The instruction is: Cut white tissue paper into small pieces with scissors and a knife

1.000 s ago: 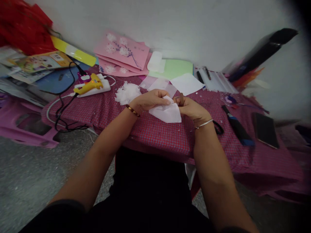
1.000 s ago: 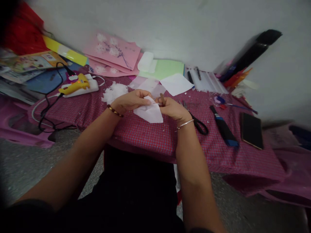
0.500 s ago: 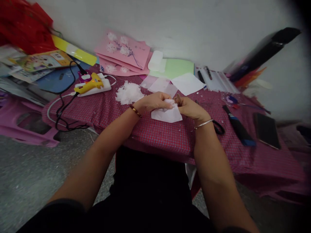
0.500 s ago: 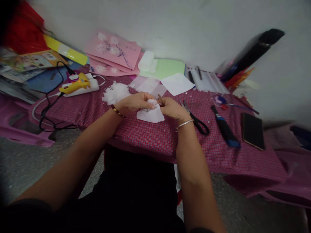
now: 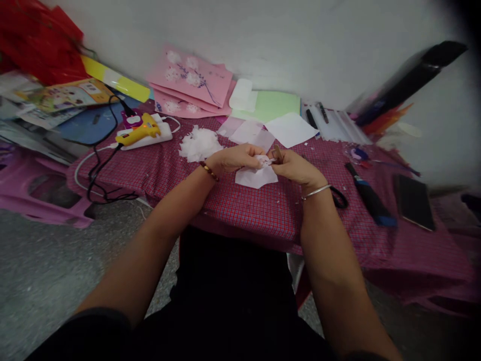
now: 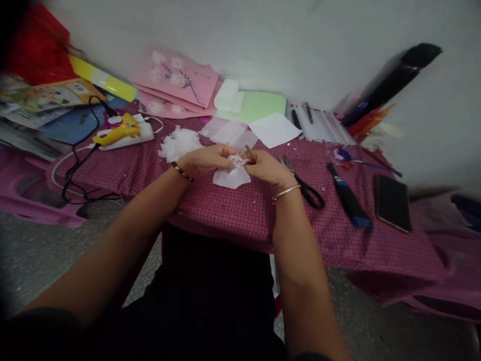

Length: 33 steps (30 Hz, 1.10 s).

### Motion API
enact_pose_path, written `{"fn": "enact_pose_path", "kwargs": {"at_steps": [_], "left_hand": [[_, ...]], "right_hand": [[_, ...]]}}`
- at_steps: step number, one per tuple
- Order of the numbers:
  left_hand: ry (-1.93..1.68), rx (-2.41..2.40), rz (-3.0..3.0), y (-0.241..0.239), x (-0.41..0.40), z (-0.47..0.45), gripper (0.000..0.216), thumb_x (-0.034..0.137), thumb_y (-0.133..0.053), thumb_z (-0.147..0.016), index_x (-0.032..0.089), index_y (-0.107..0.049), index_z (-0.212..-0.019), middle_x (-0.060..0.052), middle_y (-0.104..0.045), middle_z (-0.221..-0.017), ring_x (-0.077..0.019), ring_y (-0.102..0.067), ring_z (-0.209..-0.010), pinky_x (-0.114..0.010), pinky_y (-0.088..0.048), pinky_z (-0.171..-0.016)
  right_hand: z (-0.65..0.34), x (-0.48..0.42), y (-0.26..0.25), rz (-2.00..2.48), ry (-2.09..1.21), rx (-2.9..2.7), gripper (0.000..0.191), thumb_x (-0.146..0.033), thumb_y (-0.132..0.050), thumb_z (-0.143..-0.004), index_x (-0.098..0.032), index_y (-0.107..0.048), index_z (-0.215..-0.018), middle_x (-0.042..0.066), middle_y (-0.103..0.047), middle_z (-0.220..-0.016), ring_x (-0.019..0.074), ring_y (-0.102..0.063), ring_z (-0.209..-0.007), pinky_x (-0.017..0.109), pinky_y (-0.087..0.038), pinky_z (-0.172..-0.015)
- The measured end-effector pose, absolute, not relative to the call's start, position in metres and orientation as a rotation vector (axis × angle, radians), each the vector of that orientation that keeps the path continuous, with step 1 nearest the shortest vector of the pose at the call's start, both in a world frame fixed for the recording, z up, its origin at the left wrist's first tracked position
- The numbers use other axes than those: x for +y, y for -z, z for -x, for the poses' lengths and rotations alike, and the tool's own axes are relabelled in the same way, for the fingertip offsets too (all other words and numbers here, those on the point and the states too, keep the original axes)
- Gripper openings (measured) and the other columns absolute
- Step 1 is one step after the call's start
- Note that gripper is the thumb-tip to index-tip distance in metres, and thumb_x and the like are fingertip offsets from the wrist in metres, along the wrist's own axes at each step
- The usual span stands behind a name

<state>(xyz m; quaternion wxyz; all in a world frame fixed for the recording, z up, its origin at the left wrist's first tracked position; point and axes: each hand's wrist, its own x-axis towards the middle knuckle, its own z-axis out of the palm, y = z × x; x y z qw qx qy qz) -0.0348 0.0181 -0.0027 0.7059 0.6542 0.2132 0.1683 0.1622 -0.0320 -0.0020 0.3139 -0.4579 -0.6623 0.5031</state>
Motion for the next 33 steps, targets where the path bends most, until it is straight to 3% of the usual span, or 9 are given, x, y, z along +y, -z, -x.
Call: {"fn": "enact_pose_path", "kwargs": {"at_steps": [10, 18, 23, 33], "left_hand": [[-0.483, 0.540, -1.704, 0.003, 0.023, 0.036, 0.016, 0.023, -0.074, -0.075, 0.016, -0.060, -0.073, 0.003, -0.051, -0.059, -0.0056, -0.043, -0.047, -0.022, -0.030, -0.046], [-0.455, 0.530, -1.925, 0.003, 0.023, 0.031, 0.043, 0.044, -0.058, -0.092, 0.018, -0.051, -0.059, 0.004, -0.038, -0.050, -0.0053, -0.031, -0.044, -0.025, -0.017, -0.044], [-0.537, 0.534, -1.941, 0.003, 0.019, 0.030, 0.045, 0.039, -0.058, -0.092, 0.018, -0.044, -0.055, 0.006, -0.032, -0.051, -0.0044, -0.027, -0.046, -0.026, -0.015, -0.047], [-0.675, 0.591, -1.824, -0.003, 0.015, 0.029, 0.037, 0.025, -0.055, -0.092, 0.017, -0.047, -0.057, 0.006, -0.034, -0.053, -0.0047, -0.029, -0.047, -0.024, -0.018, -0.046]], "right_hand": [[-0.163, -0.036, -0.005, 1.196, -1.305, -1.675, 0.015, -0.026, -0.075, -0.067, -0.023, -0.063, -0.076, -0.001, -0.059, -0.066, 0.0152, -0.050, -0.061, 0.034, -0.045, -0.062], [-0.165, -0.031, 0.001, 1.232, -1.258, -1.809, 0.013, -0.032, -0.075, -0.070, -0.023, -0.066, -0.075, -0.001, -0.062, -0.067, 0.0153, -0.049, -0.061, 0.033, -0.044, -0.060], [-0.162, -0.034, -0.002, 1.218, -1.292, -1.761, 0.015, -0.032, -0.076, -0.071, -0.023, -0.064, -0.074, 0.000, -0.064, -0.068, 0.0168, -0.053, -0.065, 0.034, -0.046, -0.063], [-0.165, -0.034, -0.003, 1.220, -1.204, -1.714, 0.023, -0.035, -0.077, -0.073, -0.022, -0.059, -0.068, -0.003, -0.051, -0.064, 0.0122, -0.043, -0.060, 0.030, -0.037, -0.057]]}}
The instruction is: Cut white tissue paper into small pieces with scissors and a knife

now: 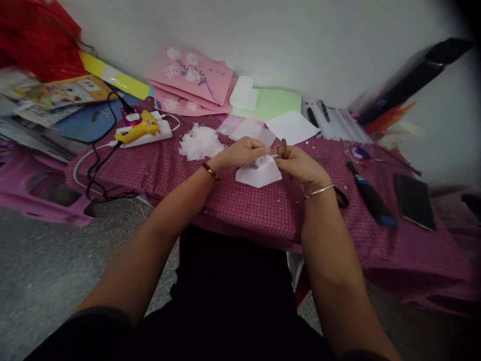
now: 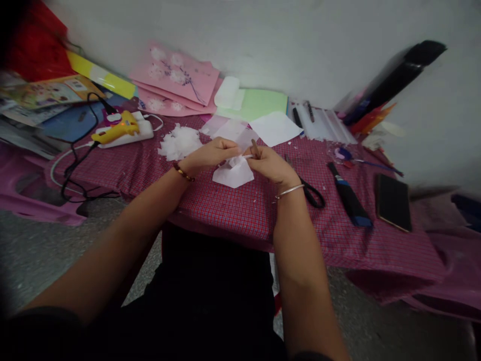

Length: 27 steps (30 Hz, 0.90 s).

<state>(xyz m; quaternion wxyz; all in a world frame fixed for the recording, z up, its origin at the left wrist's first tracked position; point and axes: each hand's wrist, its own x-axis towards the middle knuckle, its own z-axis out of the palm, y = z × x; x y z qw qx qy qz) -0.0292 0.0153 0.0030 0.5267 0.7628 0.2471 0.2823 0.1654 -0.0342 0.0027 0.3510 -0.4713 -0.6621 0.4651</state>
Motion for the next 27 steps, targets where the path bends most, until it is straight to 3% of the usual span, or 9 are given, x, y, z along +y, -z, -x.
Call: {"fn": "enact_pose_path", "kwargs": {"at_steps": [9, 14, 21, 27], "left_hand": [[-0.798, 0.648, -1.757, 0.001, 0.022, 0.027, 0.039, 0.025, -0.057, -0.093, 0.016, -0.048, -0.056, 0.005, -0.039, -0.054, -0.0049, -0.035, -0.050, -0.022, -0.025, -0.049], [-0.668, 0.561, -1.655, -0.001, 0.016, 0.028, 0.020, 0.020, -0.072, -0.080, 0.014, -0.057, -0.067, 0.005, -0.051, -0.061, -0.0039, -0.042, -0.053, -0.019, -0.033, -0.052], [-0.704, 0.631, -1.671, -0.001, 0.017, 0.029, 0.014, 0.012, -0.069, -0.076, 0.013, -0.060, -0.066, 0.005, -0.050, -0.058, -0.0033, -0.041, -0.050, -0.019, -0.029, -0.049], [-0.766, 0.658, -1.691, -0.004, 0.014, 0.027, 0.009, 0.009, -0.066, -0.075, 0.013, -0.060, -0.070, 0.005, -0.051, -0.059, -0.0039, -0.041, -0.051, -0.019, -0.029, -0.049]], "right_hand": [[-0.164, -0.034, -0.004, 1.259, -1.123, -1.572, 0.030, -0.043, -0.078, -0.075, -0.022, -0.058, -0.068, -0.002, -0.051, -0.063, 0.0129, -0.044, -0.061, 0.030, -0.039, -0.058], [-0.160, -0.035, -0.006, 1.284, -1.180, -1.502, 0.031, -0.043, -0.080, -0.073, -0.022, -0.058, -0.070, -0.002, -0.052, -0.062, 0.0122, -0.043, -0.057, 0.030, -0.037, -0.054], [-0.158, -0.043, -0.014, 1.186, -1.272, -1.473, 0.023, -0.024, -0.080, -0.069, -0.023, -0.060, -0.081, -0.006, -0.049, -0.059, 0.0092, -0.037, -0.052, 0.027, -0.028, -0.048], [-0.161, -0.038, -0.009, 1.235, -1.222, -1.506, 0.017, -0.024, -0.078, -0.072, -0.021, -0.061, -0.072, -0.004, -0.051, -0.059, 0.0098, -0.038, -0.052, 0.028, -0.029, -0.049]]}}
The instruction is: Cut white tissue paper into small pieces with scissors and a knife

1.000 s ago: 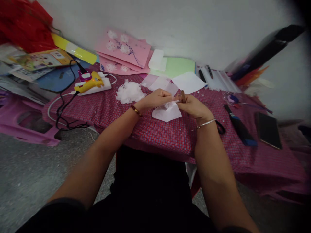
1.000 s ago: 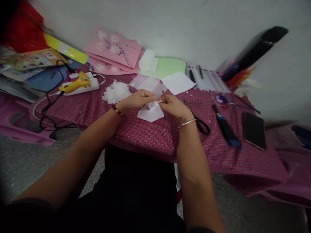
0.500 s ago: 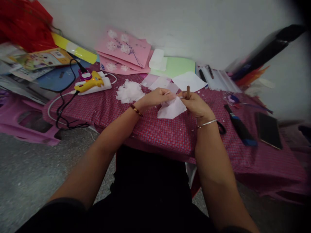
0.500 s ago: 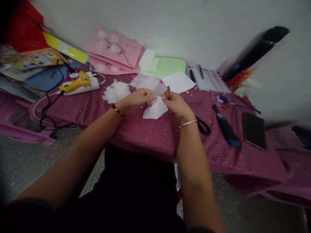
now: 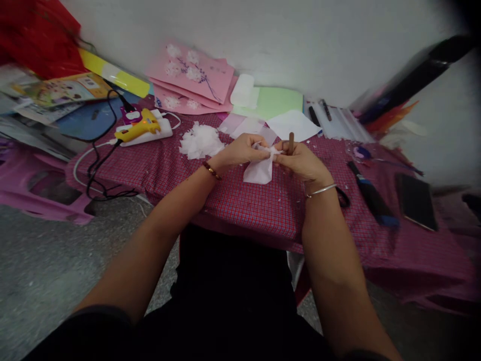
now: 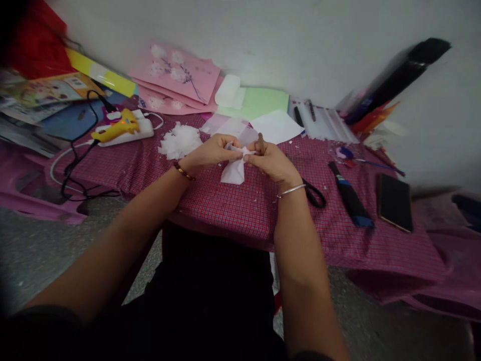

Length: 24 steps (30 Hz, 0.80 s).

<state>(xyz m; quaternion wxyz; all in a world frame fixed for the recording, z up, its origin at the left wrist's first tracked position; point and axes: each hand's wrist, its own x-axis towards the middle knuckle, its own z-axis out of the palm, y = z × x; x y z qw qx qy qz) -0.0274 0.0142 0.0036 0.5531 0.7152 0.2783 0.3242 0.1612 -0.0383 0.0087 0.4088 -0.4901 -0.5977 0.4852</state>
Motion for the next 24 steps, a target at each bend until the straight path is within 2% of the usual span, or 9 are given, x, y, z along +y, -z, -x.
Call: {"fn": "enact_pose_path", "kwargs": {"at_steps": [4, 10, 16, 24], "left_hand": [[-0.795, 0.622, -1.654, -0.004, 0.012, 0.029, 0.010, 0.006, -0.064, -0.073, 0.014, -0.059, -0.071, 0.006, -0.050, -0.060, -0.0046, -0.041, -0.051, -0.020, -0.029, -0.050], [-0.797, 0.579, -1.649, -0.004, 0.012, 0.028, 0.011, 0.005, -0.061, -0.076, 0.014, -0.059, -0.071, 0.005, -0.050, -0.061, -0.0042, -0.042, -0.053, -0.020, -0.029, -0.052], [-0.795, 0.601, -1.686, -0.003, 0.011, 0.025, 0.019, 0.015, -0.065, -0.082, 0.014, -0.058, -0.065, 0.005, -0.051, -0.059, -0.0044, -0.044, -0.055, -0.021, -0.033, -0.055], [-0.849, 0.640, -1.714, -0.003, 0.009, 0.024, 0.019, 0.006, -0.060, -0.077, 0.015, -0.056, -0.061, 0.005, -0.049, -0.059, -0.0052, -0.042, -0.054, -0.022, -0.032, -0.054]], "right_hand": [[-0.162, -0.035, -0.005, 1.226, -1.168, -1.506, 0.024, -0.033, -0.082, -0.071, -0.022, -0.061, -0.067, -0.002, -0.053, -0.061, 0.0112, -0.043, -0.056, 0.029, -0.036, -0.054], [-0.163, -0.032, -0.001, 1.204, -1.164, -1.496, 0.032, -0.044, -0.086, -0.064, -0.022, -0.063, -0.068, -0.003, -0.054, -0.061, 0.0112, -0.044, -0.056, 0.028, -0.036, -0.054], [-0.163, -0.031, 0.002, 1.201, -1.185, -1.580, 0.033, -0.043, -0.088, -0.062, -0.022, -0.064, -0.065, -0.003, -0.055, -0.061, 0.0119, -0.045, -0.058, 0.029, -0.037, -0.056], [-0.163, -0.028, 0.003, 1.248, -1.134, -1.664, 0.032, -0.044, -0.087, -0.063, -0.023, -0.063, -0.065, -0.001, -0.059, -0.067, 0.0143, -0.048, -0.063, 0.031, -0.041, -0.061]]}}
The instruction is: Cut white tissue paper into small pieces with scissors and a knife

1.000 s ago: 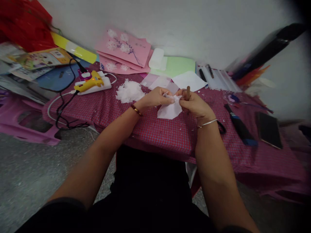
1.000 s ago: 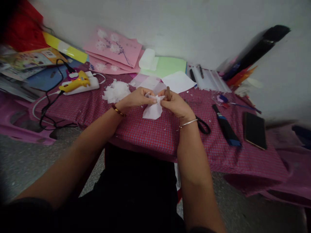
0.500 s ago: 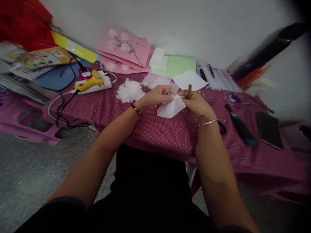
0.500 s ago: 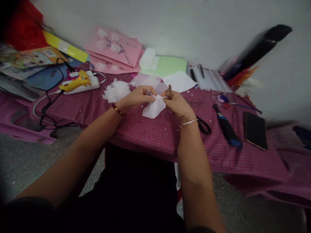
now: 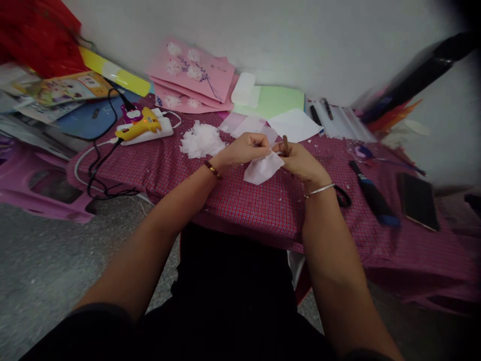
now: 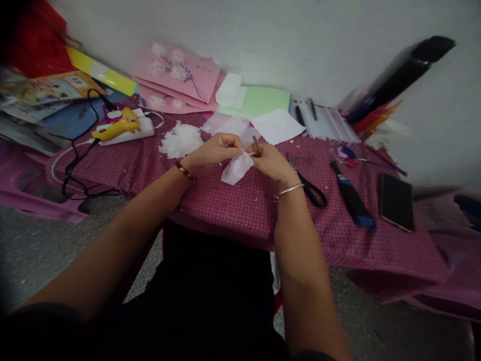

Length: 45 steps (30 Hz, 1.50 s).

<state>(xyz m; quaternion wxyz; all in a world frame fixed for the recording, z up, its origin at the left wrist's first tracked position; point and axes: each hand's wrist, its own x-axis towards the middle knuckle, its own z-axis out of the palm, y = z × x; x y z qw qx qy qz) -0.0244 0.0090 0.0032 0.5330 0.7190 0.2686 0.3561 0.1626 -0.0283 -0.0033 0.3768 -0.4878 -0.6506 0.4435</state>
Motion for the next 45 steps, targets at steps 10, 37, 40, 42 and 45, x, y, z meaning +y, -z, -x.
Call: {"fn": "enact_pose_path", "kwargs": {"at_steps": [10, 37, 40, 42, 45], "left_hand": [[-0.768, 0.617, -1.827, -0.010, 0.011, 0.031, 0.014, 0.009, -0.061, -0.073, 0.015, -0.061, -0.061, 0.004, -0.050, -0.056, -0.0063, -0.043, -0.053, -0.021, -0.032, -0.052], [-1.034, 0.605, -1.808, 0.001, 0.018, 0.022, 0.021, 0.010, -0.060, -0.084, 0.016, -0.053, -0.065, 0.004, -0.047, -0.063, -0.0063, -0.041, -0.059, -0.021, -0.032, -0.057], [-0.999, 0.595, -1.726, 0.000, 0.018, 0.022, 0.020, 0.017, -0.059, -0.089, 0.016, -0.056, -0.069, 0.004, -0.050, -0.065, -0.0060, -0.045, -0.059, -0.021, -0.034, -0.058], [-0.928, 0.577, -1.689, 0.000, 0.019, 0.023, 0.018, 0.021, -0.060, -0.089, 0.016, -0.058, -0.072, 0.004, -0.052, -0.065, -0.0060, -0.047, -0.059, -0.021, -0.035, -0.058], [-0.840, 0.562, -1.700, 0.000, 0.019, 0.025, 0.015, 0.017, -0.068, -0.082, 0.015, -0.059, -0.071, 0.005, -0.052, -0.064, -0.0054, -0.046, -0.058, -0.020, -0.034, -0.057]], "right_hand": [[-0.161, -0.031, -0.001, 1.305, -0.993, -1.625, 0.021, -0.032, -0.077, -0.071, -0.021, -0.060, -0.065, -0.002, -0.050, -0.059, 0.0119, -0.040, -0.055, 0.030, -0.032, -0.054], [-0.162, -0.029, 0.004, 1.306, -0.993, -1.603, 0.026, -0.041, -0.080, -0.069, -0.022, -0.063, -0.062, -0.001, -0.057, -0.062, 0.0127, -0.046, -0.058, 0.030, -0.038, -0.056], [-0.161, -0.030, 0.001, 1.294, -1.003, -1.571, 0.029, -0.044, -0.079, -0.070, -0.023, -0.062, -0.062, -0.001, -0.056, -0.062, 0.0134, -0.047, -0.059, 0.031, -0.038, -0.055], [-0.160, -0.031, -0.001, 1.307, -0.987, -1.567, 0.029, -0.045, -0.078, -0.071, -0.023, -0.061, -0.063, -0.001, -0.054, -0.061, 0.0137, -0.045, -0.059, 0.030, -0.036, -0.053], [-0.160, -0.032, -0.004, 1.318, -0.983, -1.563, 0.030, -0.045, -0.077, -0.072, -0.023, -0.060, -0.062, 0.000, -0.054, -0.061, 0.0138, -0.045, -0.059, 0.030, -0.034, -0.052]]}}
